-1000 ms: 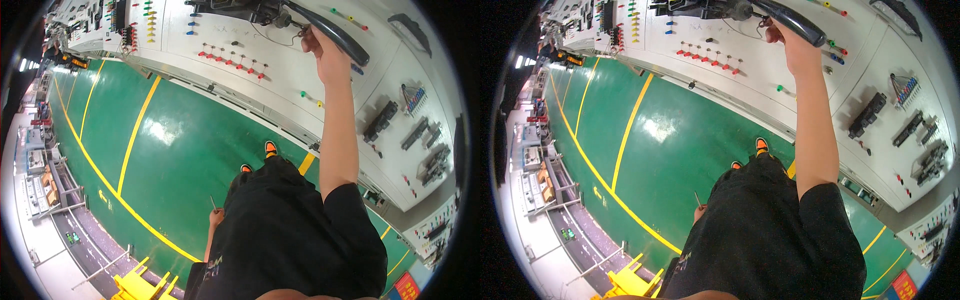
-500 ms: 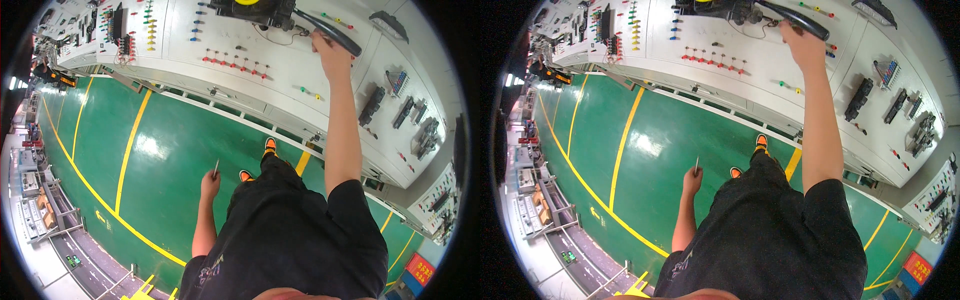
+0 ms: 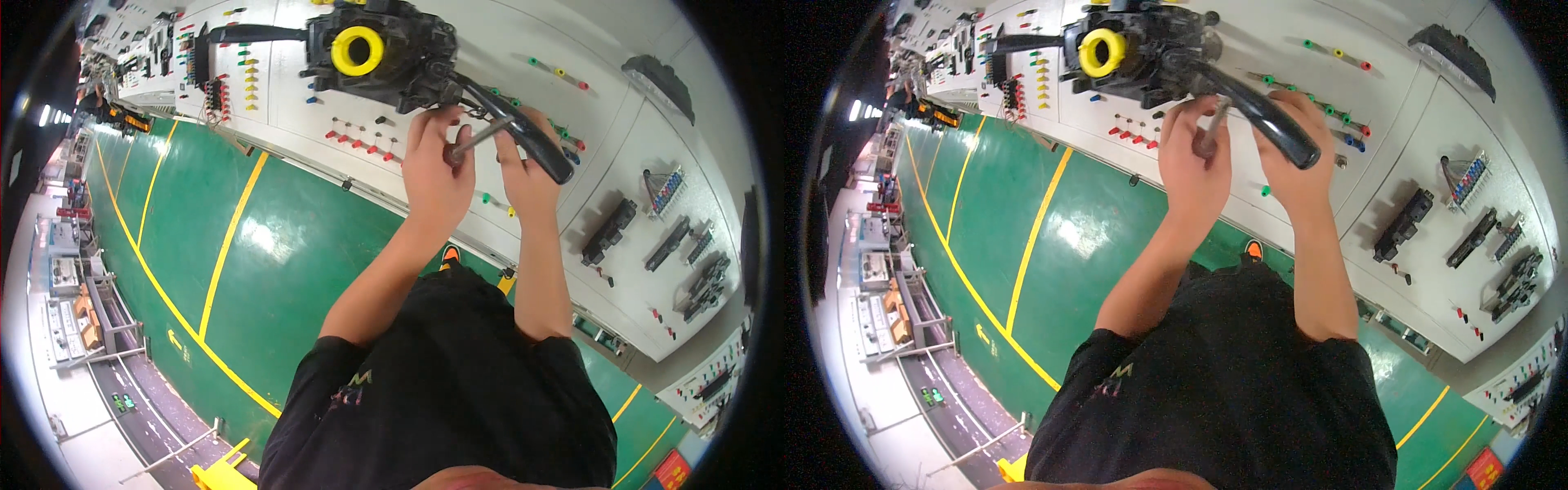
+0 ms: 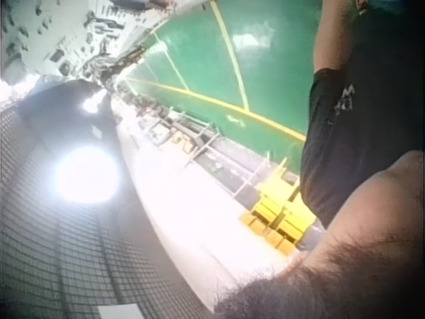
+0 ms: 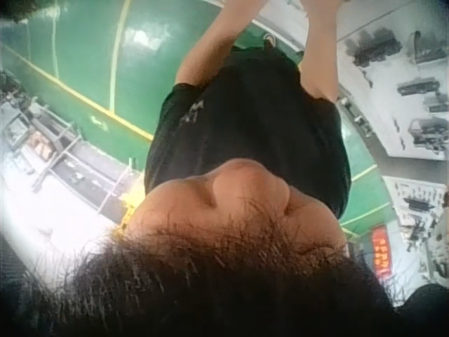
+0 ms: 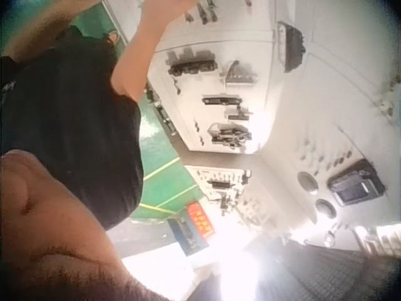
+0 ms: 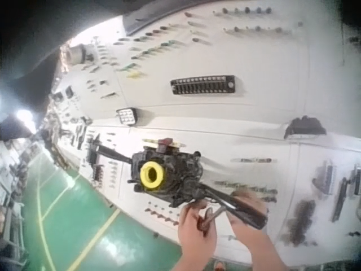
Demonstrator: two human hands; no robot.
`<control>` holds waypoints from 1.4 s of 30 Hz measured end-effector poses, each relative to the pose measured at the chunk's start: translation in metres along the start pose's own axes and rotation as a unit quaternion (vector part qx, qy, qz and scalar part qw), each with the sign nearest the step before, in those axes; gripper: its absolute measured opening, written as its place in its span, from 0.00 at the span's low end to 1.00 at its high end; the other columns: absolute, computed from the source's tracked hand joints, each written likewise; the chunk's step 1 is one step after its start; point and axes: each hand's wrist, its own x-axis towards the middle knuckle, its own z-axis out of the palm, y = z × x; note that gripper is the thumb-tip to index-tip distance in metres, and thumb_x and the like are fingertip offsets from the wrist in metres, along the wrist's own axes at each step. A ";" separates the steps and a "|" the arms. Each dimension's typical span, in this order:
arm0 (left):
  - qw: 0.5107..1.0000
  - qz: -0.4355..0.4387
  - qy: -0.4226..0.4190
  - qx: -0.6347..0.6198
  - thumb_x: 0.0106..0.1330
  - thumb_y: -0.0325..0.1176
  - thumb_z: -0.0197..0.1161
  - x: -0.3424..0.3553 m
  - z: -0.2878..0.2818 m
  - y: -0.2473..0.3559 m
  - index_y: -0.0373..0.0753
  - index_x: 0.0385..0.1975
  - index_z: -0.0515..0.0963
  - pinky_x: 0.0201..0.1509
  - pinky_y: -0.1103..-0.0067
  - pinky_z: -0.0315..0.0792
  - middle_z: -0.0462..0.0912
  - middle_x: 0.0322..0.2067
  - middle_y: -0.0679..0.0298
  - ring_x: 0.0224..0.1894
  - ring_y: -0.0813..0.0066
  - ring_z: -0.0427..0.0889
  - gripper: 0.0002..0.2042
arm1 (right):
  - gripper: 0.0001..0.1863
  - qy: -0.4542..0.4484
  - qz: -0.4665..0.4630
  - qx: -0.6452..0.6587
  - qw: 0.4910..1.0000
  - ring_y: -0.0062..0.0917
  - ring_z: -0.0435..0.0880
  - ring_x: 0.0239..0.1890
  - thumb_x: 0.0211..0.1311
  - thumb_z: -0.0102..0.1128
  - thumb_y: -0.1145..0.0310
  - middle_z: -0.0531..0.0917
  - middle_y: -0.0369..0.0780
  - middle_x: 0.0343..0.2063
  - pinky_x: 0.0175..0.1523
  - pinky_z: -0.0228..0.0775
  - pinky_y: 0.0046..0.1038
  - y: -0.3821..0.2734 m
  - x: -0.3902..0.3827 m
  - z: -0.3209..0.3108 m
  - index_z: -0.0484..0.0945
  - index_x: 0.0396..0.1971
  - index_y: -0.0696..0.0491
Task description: The person uses a screwdriver to secure wires into a terminal block on a control panel, then moves to a workbench to strip the end of a wire on a steering column switch assembly.
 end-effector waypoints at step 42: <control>0.989 -0.033 -0.114 -0.087 0.54 0.22 0.74 0.020 -0.001 -0.026 0.35 0.32 0.83 0.28 0.76 0.73 0.84 0.22 0.59 0.21 0.69 0.82 0.08 | 0.12 0.065 -0.083 -0.085 0.991 0.28 0.86 0.36 0.57 0.76 0.73 0.87 0.43 0.39 0.43 0.78 0.27 -0.018 0.003 0.005 0.87 0.40 0.60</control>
